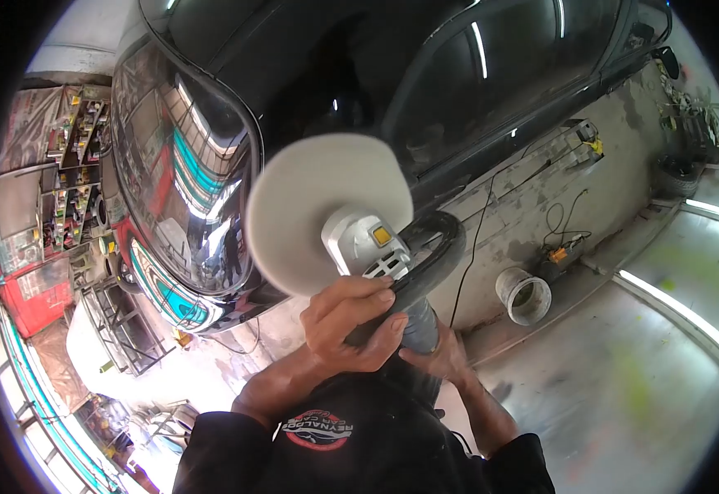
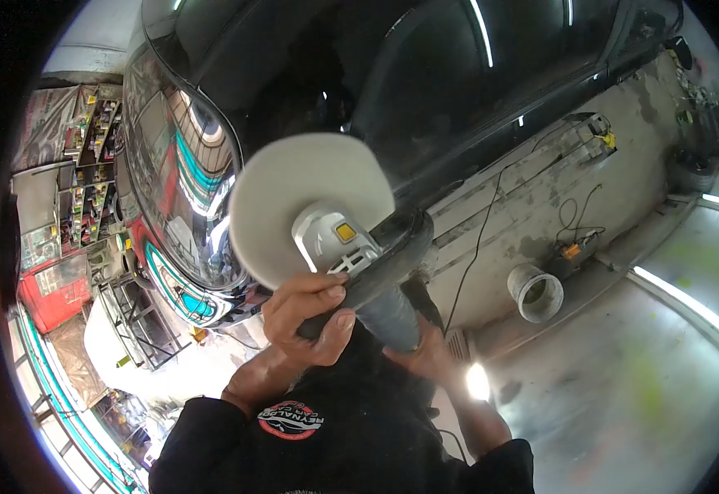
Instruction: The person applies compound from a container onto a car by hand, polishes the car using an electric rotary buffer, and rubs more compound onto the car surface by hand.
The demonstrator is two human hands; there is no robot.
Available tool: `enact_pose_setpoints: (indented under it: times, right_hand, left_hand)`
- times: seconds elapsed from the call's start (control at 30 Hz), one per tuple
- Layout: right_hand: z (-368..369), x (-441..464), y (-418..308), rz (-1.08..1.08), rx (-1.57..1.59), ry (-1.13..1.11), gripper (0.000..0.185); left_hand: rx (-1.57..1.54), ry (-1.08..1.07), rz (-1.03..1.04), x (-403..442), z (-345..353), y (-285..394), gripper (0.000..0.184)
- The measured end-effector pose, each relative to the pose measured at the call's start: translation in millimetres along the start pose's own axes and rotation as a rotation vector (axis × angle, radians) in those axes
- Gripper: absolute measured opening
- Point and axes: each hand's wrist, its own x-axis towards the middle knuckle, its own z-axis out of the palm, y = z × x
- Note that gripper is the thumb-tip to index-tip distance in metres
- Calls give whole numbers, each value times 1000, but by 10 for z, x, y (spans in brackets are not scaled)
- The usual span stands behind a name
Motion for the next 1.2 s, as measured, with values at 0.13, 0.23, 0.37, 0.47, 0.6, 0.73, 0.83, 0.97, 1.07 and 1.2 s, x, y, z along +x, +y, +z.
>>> enact_pose_setpoints:
  times: [0.13, 0.23, 0.37, 0.47, 0.6, 0.73, 0.83, 0.97, 1.07, 1.2]
  right_hand:
    - [-94, 148, 153, -92, 79, 34, 82]
    - [-246, 255, -15, -119, 50, 62, 81]
    - [-332, 302, 45, -99, -10, 21, 79]
    - [-232, 279, 310, -48, -60, -53, 78]
    - [-15, 218, 727, -13, -87, -144, 77]
    - [53, 133, 704, 49, -99, -158, 78]
    - [90, 165, 809, -9, -51, -129, 79]
    - [-16, 280, 706, -146, 48, -26, 77]
    - [-112, 434, 674, -199, 86, 0, 74]
    - [-150, 445, 678, -127, 113, -53, 72]
  left_hand:
    - [7, -26, 40, 360, 50, 115, 19]
    - [5, -75, 87, 563, 53, 145, 25]
    - [96, -195, 100, 371, 27, 98, 35]
    - [75, -219, 153, 0, 38, -68, 41]
    - [110, -255, 35, -518, 1, -162, 35]
    - [117, -247, -9, -692, 15, -197, 38]
    - [105, -229, 24, -557, 65, -177, 40]
    - [91, -250, 74, -170, 184, -70, 36]
    - [98, -289, 108, 46, 244, -62, 37]
    - [98, -252, 107, -24, 337, -92, 37]
